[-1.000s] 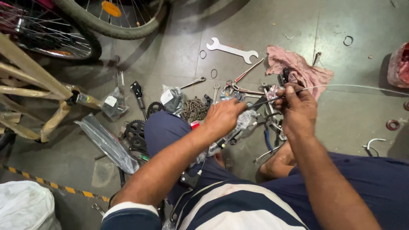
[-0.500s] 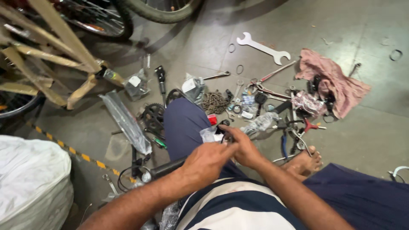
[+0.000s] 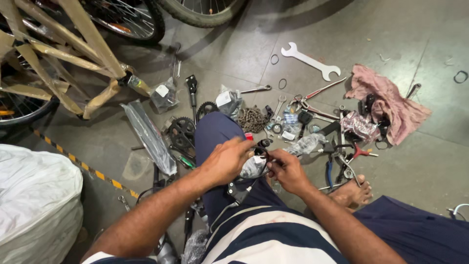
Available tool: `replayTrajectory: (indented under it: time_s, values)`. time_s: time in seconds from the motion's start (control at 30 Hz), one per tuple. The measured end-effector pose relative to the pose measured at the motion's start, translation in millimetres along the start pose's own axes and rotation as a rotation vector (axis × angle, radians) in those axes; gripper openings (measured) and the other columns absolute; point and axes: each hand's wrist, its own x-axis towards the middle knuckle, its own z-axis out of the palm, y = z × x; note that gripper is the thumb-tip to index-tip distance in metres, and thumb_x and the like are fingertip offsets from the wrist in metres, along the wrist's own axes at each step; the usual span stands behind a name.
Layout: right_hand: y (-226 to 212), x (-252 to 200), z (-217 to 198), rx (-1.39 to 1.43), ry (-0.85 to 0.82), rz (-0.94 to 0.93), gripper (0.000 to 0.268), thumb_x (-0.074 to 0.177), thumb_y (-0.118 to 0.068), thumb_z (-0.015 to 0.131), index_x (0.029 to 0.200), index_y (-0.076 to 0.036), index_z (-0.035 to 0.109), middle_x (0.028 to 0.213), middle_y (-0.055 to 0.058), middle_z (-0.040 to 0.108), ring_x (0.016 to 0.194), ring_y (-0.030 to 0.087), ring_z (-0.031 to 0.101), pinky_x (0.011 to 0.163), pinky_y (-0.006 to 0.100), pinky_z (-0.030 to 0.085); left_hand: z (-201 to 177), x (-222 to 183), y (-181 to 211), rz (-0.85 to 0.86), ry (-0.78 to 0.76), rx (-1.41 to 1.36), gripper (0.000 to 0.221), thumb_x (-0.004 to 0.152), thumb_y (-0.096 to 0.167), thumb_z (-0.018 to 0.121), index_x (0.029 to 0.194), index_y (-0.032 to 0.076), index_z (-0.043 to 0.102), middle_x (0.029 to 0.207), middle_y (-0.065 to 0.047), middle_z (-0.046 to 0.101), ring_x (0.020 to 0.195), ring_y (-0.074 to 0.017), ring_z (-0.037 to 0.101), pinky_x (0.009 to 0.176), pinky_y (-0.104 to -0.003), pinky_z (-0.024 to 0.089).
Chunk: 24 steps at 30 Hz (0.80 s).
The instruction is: The person manipulates a bicycle brake lever and cable, using pliers to pull the wire through and a wrench to tighten components while sitting on the floor.
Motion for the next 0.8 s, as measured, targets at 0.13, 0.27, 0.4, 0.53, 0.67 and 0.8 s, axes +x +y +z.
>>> replayTrajectory:
  time_s: [0.13,0.27,0.4,0.53,0.67,0.8]
  values:
    - [-11.5,-5.2,2.2,0.112,0.016,0.017,0.028,0.090,0.006,0.064,0.116,-0.004,0.068,0.096,0.007,0.067,0.070,0.013,0.067,0.058,0.027,0.057,-1.5,0.0,3.9,-0.324,-0.108,-0.245,0.034,0.095,0.017,0.057,0.126,0.011,0.069,0.074,-0.015,0.071,0.066,-0.0313,0.071,0.064,-0.042,0.054]
    - [-65.8,-22.5,8.6,-0.700,0.425,-0.631,0.049,0.070,-0.012,0.078,0.115,0.002,0.063,0.114,0.022,0.064,0.090,0.038,0.067,0.072,0.042,0.056,6.9,8.7,-6.1,-0.368,-0.052,-0.266,0.031,0.096,0.018,0.059,0.123,0.011,0.072,0.069,-0.009,0.070,0.060,-0.0206,0.068,0.061,-0.037,0.054]
    - [-90.3,-25.1,11.4,-0.693,0.234,-0.681,0.034,0.081,-0.011,0.078,0.113,-0.005,0.067,0.112,0.018,0.066,0.095,0.037,0.068,0.077,0.042,0.058,28.5,16.8,-23.6,-0.381,-0.086,-0.387,0.030,0.097,0.019,0.062,0.123,0.010,0.074,0.070,-0.003,0.071,0.060,-0.0106,0.062,0.057,-0.031,0.051]
    - [-69.1,-16.2,14.4,-0.660,0.281,-0.653,0.021,0.086,-0.009,0.075,0.106,-0.007,0.069,0.099,0.013,0.068,0.088,0.034,0.070,0.074,0.042,0.057,38.6,25.2,-32.2,-0.478,-0.147,-0.692,0.027,0.099,0.018,0.062,0.117,0.004,0.075,0.069,-0.001,0.066,0.054,-0.0107,0.052,0.050,-0.028,0.042]
    - [-18.8,-8.0,0.0,-0.716,0.217,-0.630,0.022,0.085,-0.006,0.071,0.107,-0.011,0.072,0.087,0.010,0.069,0.082,0.029,0.070,0.069,0.039,0.056,37.0,28.0,-35.0,-0.550,-0.236,-0.801,0.027,0.098,0.018,0.057,0.118,0.009,0.072,0.069,0.000,0.066,0.055,-0.0106,0.057,0.051,-0.027,0.046]
    - [31.4,10.5,-5.0,-0.026,0.376,-0.289,0.012,0.093,-0.011,0.072,0.104,-0.006,0.072,0.085,0.009,0.074,0.076,0.023,0.068,0.067,0.035,0.059,19.6,23.9,-49.2,-0.412,-0.244,-0.707,0.024,0.101,0.022,0.060,0.115,0.004,0.069,0.078,-0.005,0.074,0.069,-0.0127,0.067,0.065,-0.030,0.055]
